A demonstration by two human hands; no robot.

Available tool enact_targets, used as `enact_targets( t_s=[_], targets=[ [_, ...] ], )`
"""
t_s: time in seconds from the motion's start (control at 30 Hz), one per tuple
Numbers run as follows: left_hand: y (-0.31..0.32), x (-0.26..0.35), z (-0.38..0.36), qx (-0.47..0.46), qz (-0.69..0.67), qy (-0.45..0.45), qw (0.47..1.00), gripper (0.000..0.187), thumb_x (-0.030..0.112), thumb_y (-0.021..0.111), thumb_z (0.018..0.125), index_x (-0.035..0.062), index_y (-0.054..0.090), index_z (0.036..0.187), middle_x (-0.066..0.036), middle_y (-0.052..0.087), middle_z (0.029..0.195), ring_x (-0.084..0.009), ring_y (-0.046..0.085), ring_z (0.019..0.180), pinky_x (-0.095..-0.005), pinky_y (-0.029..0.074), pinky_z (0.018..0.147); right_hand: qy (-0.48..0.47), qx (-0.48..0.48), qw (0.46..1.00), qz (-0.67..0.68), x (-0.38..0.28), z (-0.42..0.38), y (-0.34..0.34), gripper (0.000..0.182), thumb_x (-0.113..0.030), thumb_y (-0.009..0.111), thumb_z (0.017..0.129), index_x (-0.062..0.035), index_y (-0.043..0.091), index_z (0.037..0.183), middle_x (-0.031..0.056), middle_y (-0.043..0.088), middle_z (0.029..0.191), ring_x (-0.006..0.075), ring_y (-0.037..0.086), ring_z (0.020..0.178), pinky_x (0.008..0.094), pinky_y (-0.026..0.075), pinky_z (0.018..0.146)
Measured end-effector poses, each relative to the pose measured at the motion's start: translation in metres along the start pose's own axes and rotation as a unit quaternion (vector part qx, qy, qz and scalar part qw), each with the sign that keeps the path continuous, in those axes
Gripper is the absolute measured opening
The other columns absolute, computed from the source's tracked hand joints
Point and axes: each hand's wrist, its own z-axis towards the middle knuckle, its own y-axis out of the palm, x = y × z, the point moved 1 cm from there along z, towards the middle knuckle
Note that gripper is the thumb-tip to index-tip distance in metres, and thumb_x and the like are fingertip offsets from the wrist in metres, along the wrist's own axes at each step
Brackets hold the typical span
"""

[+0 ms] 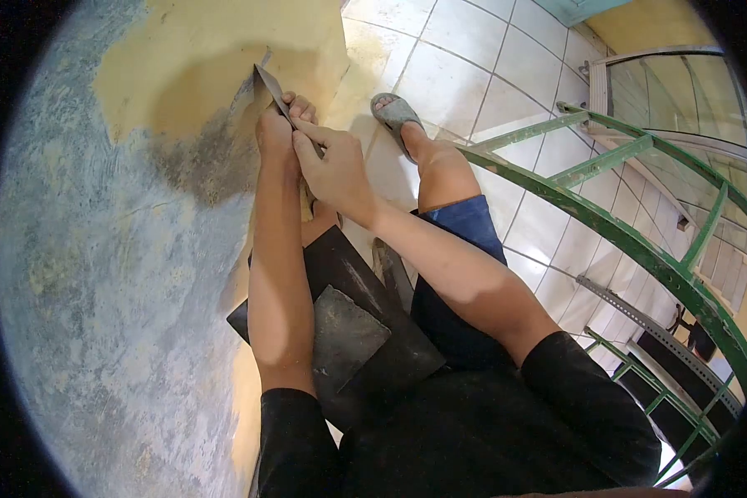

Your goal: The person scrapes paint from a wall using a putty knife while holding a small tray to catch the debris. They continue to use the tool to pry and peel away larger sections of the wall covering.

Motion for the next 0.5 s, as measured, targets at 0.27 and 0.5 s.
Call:
enact_targets(
  t_s=[0.27,0.5],
  targets=[
    [0.007,0.004,0.02,-0.027,0.019,0.005,0.999,0.015,0.017,0.034,0.1,0.0149,0.043,0.087,0.002,0.04,0.063,-0.0134,0.04,0.059,-0.0266,0.035,0.056,0.029,0.003,0.999,-0.025,0.005,0.014,0.002,0.033,-0.014,0.057,0.095,0.005,0.065,0.12,0.0221,0.064,0.073,0.0131,0.058,0.067,0.0314,0.048,0.066],
    [0.012,0.006,0.024,-0.014,0.019,0.023,0.999,0.012,0.014,0.036,0.099,0.0124,0.043,0.089,-0.001,0.043,0.065,-0.0154,0.043,0.061,-0.0279,0.037,0.054,0.083,-0.045,0.993,0.074,0.013,0.022,0.002,0.033,-0.016,0.056,0.097,0.0038,0.066,0.122,0.004,0.059,0.071,0.0081,0.051,0.065,0.0275,0.044,0.059]
  ],
)
